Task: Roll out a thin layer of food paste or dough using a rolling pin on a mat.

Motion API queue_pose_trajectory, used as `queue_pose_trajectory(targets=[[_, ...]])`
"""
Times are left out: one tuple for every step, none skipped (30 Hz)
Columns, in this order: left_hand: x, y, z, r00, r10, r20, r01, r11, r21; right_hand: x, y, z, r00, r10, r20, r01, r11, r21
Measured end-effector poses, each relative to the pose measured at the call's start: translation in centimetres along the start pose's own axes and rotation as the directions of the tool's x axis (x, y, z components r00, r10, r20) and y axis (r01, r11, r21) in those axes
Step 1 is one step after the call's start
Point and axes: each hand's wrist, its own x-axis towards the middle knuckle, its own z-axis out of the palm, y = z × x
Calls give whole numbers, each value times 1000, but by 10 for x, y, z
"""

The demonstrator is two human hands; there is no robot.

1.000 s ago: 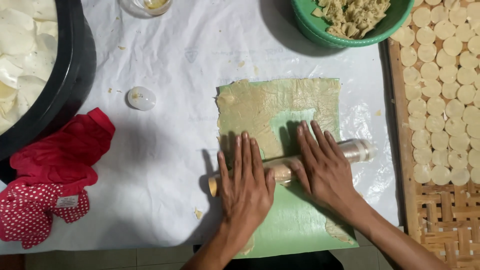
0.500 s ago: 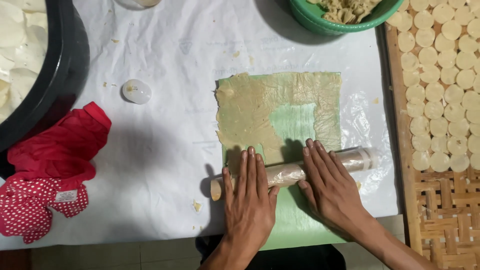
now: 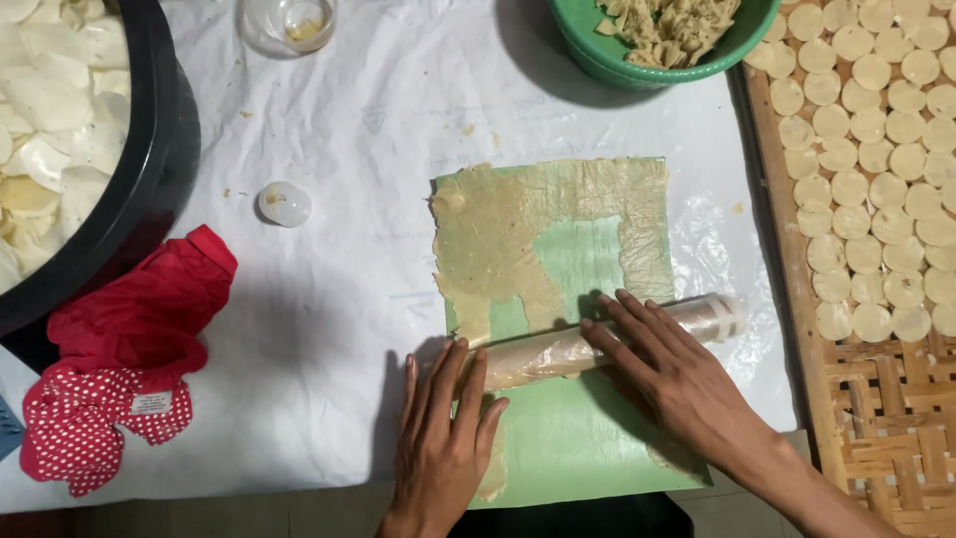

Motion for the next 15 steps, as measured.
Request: queue_pose_trajectory(targets=[[-7,-2,5,1000,-8,2,8,1000,0,-4,-1,2,1000,-5,6,5,1000,3],[-14,-4,9,999,-1,-41,2,1000,14,-9,-3,5,1000,9,-9,-9,1000,-2],[-22,-5,14,996,7,-83,-5,1000,28,-15,-4,7,999,24,-23,-24,1000,-7],[-22,-4,11,997,0,-81,2,1000,27,-17,-4,10,1000,20,-17,-20,1000,-4],[-20,-4,9,990,-35,-138,36,999,4,-18,-3,13,998,54,-11,-54,998,31],[-18,-4,6,978,-72,-195,69,997,-20,-20,-2,16,996,88,-3,-87,994,65],[-15,-7,4,978,-72,-197,69,997,-21,-19,-2,19,996,87,-3,-86,994,63],[-13,-9,2,977,-73,-200,63,997,-54,-18,-2,21,994,105,-19,-102,990,100],[-12,-12,-1,976,-76,-205,59,995,-86,-16,-2,24,992,121,-35,-115,984,139],[-11,-15,1,975,-79,-208,62,994,-85,-10,0,23,993,116,-35,-110,984,138],[-11,-19,2,976,-88,-199,72,994,-85,-4,2,22,992,83,-94,-72,991,116],[-10,-24,3,977,-97,-190,82,993,-86,2,3,21,987,49,-151,-35,995,93],[-6,-26,1,976,-97,-193,82,993,-82,8,4,20,987,46,-155,-32,995,93],[-3,-27,-1,973,-102,-206,84,992,-90,14,5,19,984,45,-174,-33,997,70],[1,-29,-3,971,-106,-216,85,991,-102,19,7,18,980,46,-192,-38,998,47]])
